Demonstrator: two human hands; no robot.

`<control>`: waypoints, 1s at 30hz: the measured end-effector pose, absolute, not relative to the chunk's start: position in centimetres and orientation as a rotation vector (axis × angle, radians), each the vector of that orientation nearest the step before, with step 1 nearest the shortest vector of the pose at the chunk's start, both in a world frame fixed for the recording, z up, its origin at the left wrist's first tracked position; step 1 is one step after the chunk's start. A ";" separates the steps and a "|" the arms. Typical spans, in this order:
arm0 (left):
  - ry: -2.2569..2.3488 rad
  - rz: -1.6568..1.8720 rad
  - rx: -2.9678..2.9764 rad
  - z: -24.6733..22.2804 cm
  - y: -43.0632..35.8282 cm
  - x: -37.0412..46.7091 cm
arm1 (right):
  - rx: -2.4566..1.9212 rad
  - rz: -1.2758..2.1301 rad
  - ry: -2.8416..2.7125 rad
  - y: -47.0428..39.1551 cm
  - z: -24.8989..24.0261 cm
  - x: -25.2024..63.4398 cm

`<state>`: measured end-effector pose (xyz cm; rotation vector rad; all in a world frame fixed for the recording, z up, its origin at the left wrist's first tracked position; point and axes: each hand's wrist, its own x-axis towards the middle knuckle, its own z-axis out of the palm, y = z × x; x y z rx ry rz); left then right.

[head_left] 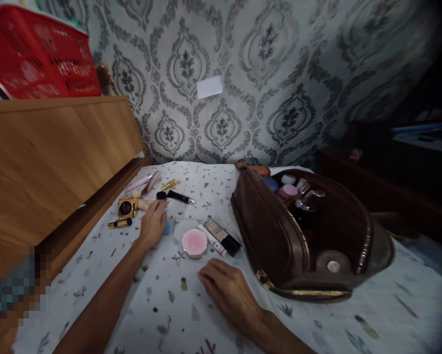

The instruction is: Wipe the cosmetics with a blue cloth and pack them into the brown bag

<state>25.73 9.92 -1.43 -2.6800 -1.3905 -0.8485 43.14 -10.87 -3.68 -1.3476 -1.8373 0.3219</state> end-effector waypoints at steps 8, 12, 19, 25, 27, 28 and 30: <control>-1.860 -0.828 -2.387 2.4 18.6 22.5 | -1.371 0.426 -1.781 -11.1 -3.9 43.6; -1.978 -0.867 -2.497 2.4 21.1 22.3 | -1.405 0.498 -1.769 -11.1 -3.7 43.6; -1.922 -1.261 -2.690 2.3 20.6 20.1 | -1.403 0.523 -1.757 -11.0 -3.9 43.8; -2.115 -1.337 -2.379 1.9 20.3 14.1 | -1.381 0.478 -1.806 -11.1 -4.0 43.7; -2.175 -1.355 -2.375 1.1 20.2 13.2 | -1.368 0.429 -1.868 -11.1 -4.1 43.5; -2.188 -1.373 -2.400 0.6 20.1 13.0 | -1.365 0.402 -1.907 -11.1 -4.1 43.4; -2.173 -1.435 -2.486 -0.1 19.7 12.9 | -1.366 0.373 -1.968 -11.1 -4.2 43.2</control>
